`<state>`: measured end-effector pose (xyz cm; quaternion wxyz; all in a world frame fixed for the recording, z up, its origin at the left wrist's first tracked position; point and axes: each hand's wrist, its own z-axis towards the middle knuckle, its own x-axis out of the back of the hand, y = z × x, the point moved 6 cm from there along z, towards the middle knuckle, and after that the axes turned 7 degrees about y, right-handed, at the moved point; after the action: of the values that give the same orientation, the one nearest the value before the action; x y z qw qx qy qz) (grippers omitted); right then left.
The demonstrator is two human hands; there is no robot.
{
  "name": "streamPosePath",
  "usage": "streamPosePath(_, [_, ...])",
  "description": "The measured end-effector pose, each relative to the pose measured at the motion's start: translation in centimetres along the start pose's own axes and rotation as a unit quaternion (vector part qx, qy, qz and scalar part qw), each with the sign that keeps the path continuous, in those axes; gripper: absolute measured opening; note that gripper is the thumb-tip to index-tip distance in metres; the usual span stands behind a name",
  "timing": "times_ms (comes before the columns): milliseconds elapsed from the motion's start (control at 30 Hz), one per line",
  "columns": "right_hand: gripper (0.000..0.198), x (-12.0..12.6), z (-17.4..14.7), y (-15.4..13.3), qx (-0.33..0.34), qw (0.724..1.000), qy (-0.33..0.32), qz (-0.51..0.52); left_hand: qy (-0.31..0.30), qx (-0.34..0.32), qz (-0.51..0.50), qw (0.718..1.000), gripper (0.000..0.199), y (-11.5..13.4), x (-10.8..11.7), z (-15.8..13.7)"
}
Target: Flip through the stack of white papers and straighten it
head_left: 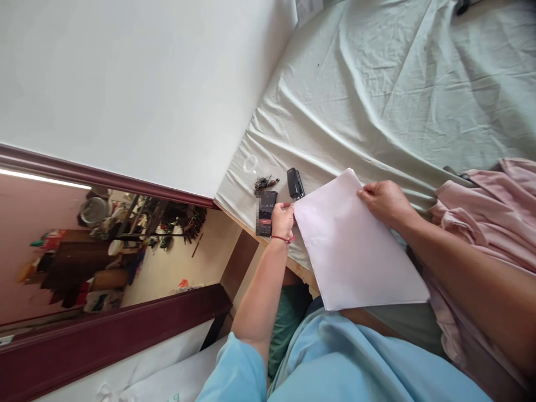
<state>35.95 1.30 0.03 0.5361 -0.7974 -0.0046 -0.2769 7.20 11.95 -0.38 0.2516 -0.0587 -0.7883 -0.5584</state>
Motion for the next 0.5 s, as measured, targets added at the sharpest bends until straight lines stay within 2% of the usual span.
streamPosePath(200, [0.024,0.1,0.1,0.1,-0.008,1.000,0.003,-0.004,0.016,-0.004,0.028,0.999,0.020,0.7,-0.4,-0.2])
streamPosePath(367, [0.024,0.4,0.2,0.1,0.014,1.000,0.020,0.017,0.021,-0.029,0.035,0.999,0.025,1.2,-0.8,0.1])
streamPosePath(500, [0.024,0.6,0.2,0.1,0.022,0.999,0.025,0.042,0.016,-0.023,0.041,0.999,0.027,1.2,-0.9,0.6])
